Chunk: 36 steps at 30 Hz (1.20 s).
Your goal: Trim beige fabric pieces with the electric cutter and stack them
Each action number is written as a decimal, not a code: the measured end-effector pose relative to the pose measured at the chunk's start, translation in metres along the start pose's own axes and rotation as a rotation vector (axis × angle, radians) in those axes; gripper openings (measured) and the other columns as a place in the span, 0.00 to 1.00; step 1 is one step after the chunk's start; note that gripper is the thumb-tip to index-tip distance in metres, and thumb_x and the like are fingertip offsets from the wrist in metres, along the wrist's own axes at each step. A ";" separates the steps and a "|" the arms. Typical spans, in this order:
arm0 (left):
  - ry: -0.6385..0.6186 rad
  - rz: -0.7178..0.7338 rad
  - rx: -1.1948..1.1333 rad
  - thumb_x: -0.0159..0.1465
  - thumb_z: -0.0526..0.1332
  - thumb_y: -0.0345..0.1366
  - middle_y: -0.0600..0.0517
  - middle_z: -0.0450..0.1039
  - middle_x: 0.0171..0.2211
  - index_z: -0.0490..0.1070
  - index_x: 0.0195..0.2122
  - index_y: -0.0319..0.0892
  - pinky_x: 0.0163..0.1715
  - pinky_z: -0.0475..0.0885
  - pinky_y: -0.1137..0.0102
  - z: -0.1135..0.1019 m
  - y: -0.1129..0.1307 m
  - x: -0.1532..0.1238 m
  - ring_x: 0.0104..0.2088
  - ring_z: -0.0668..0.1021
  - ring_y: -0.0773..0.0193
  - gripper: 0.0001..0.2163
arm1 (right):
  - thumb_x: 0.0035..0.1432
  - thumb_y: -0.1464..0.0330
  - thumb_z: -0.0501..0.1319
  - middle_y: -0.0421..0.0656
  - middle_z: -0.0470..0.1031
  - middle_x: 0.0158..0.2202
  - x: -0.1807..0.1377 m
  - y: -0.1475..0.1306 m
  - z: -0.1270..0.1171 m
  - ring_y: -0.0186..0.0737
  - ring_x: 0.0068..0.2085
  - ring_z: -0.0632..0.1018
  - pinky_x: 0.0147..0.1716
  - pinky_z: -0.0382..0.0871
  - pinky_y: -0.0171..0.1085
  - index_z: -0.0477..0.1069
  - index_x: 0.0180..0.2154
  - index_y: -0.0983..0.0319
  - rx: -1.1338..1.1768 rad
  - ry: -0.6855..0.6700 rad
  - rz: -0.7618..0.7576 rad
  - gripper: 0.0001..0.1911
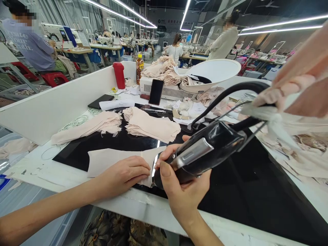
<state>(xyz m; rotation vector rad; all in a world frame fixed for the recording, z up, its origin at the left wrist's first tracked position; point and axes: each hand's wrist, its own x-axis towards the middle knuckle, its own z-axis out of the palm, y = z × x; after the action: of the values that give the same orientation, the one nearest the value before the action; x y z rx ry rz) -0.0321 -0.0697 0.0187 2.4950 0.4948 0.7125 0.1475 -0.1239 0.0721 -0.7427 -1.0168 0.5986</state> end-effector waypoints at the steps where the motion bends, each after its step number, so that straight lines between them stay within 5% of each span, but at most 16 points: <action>1: -0.003 0.000 0.017 0.79 0.56 0.33 0.46 0.80 0.47 0.78 0.48 0.40 0.55 0.73 0.65 -0.002 0.000 -0.002 0.48 0.80 0.59 0.10 | 0.60 0.65 0.74 0.36 0.76 0.33 0.001 -0.001 -0.001 0.38 0.27 0.78 0.25 0.77 0.40 0.69 0.55 0.53 0.004 0.007 0.001 0.25; 14: -0.144 0.082 0.072 0.78 0.56 0.32 0.48 0.80 0.45 0.76 0.50 0.42 0.53 0.76 0.67 -0.018 0.017 -0.030 0.46 0.81 0.60 0.08 | 0.57 0.67 0.75 0.35 0.78 0.32 0.034 -0.002 -0.024 0.37 0.26 0.78 0.25 0.77 0.39 0.70 0.53 0.55 -0.050 0.145 -0.079 0.24; 21: -0.101 0.121 0.306 0.77 0.57 0.31 0.46 0.79 0.47 0.73 0.53 0.40 0.52 0.78 0.60 -0.012 0.018 0.000 0.49 0.81 0.55 0.08 | 0.59 0.66 0.74 0.33 0.77 0.33 0.049 0.017 -0.034 0.34 0.26 0.78 0.26 0.77 0.38 0.67 0.46 0.55 -0.084 0.137 -0.118 0.19; 27: -0.154 0.132 0.512 0.70 0.70 0.35 0.46 0.78 0.46 0.71 0.56 0.39 0.48 0.79 0.58 0.010 0.010 0.034 0.46 0.80 0.51 0.16 | 0.60 0.66 0.73 0.33 0.77 0.34 0.052 0.024 -0.032 0.34 0.27 0.78 0.27 0.78 0.38 0.67 0.46 0.54 -0.089 0.123 -0.103 0.17; 36: -0.185 0.104 0.545 0.69 0.71 0.36 0.46 0.76 0.49 0.72 0.56 0.38 0.48 0.78 0.59 0.014 0.000 0.030 0.48 0.80 0.51 0.17 | 0.60 0.69 0.73 0.33 0.79 0.34 0.050 0.029 -0.030 0.33 0.26 0.78 0.26 0.78 0.36 0.68 0.45 0.56 -0.068 0.127 -0.113 0.17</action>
<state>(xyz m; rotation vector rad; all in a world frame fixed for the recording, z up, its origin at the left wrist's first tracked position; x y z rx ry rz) 0.0004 -0.0612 0.0200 3.0773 0.5510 0.4127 0.1923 -0.0775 0.0661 -0.7677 -0.9581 0.4160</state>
